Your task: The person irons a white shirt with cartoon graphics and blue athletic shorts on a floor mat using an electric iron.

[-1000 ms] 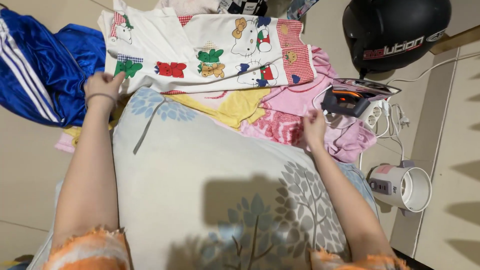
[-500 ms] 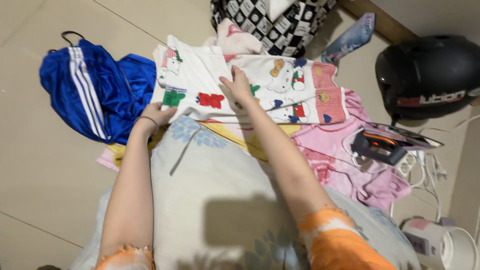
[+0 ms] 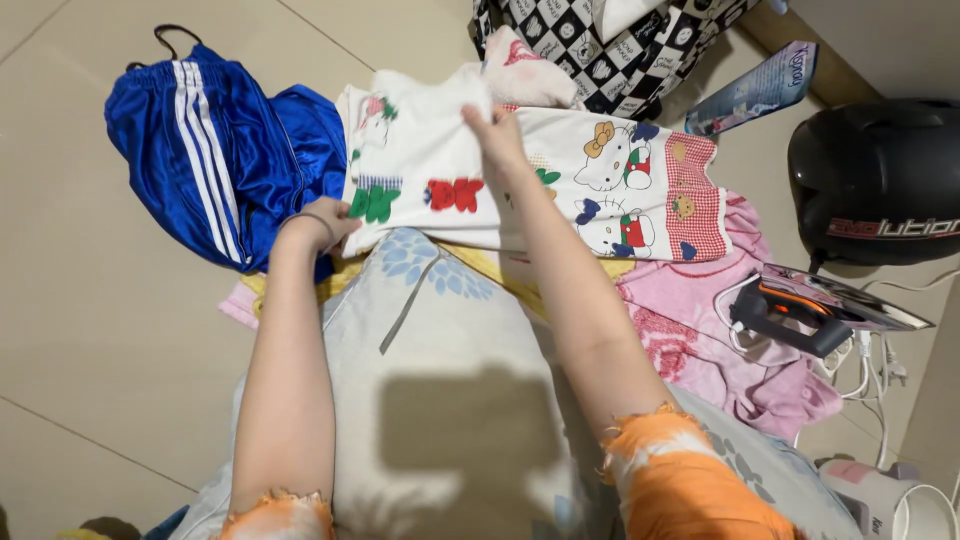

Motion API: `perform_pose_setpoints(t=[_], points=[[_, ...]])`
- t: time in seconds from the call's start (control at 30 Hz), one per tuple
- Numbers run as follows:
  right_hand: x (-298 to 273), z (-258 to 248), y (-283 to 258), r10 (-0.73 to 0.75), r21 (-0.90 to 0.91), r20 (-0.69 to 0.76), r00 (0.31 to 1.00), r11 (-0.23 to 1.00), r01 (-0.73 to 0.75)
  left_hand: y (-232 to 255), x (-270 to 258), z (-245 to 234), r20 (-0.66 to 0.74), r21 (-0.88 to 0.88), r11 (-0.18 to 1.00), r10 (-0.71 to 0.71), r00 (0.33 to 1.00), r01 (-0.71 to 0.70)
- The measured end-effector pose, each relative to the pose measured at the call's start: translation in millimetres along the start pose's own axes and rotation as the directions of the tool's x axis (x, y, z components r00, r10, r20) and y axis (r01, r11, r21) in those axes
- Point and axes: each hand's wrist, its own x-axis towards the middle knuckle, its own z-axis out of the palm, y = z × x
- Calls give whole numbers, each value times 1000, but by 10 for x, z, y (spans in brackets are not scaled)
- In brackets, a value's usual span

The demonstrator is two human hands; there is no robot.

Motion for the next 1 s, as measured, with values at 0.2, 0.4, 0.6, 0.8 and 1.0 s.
perform_pose_setpoints(t=[0.2,0.4,0.6,0.8,1.0], points=[[306,-437,16,-22,-97,-37,999,995,19,-11,144,33,-435,331,907,390,812,-259],[-467,-872,-9,-196,-687,-62,979,719,101,-18,-132,-121,-89,224,971,109,990,-87],[-2333,-1717,-197,-581,-981,191,792,-131,140,19,-436,-214,-156,116,993,32,987,-14],[-3383,-3195,109,-164,-301,-941,297,808,-506,-216,-153,-51,113,-356,932,-23,993,62],[-3580,-4165,-446,-442,-444,-895,58,870,-215,90,-409,-143,-136,-100,960,-275,952,263]])
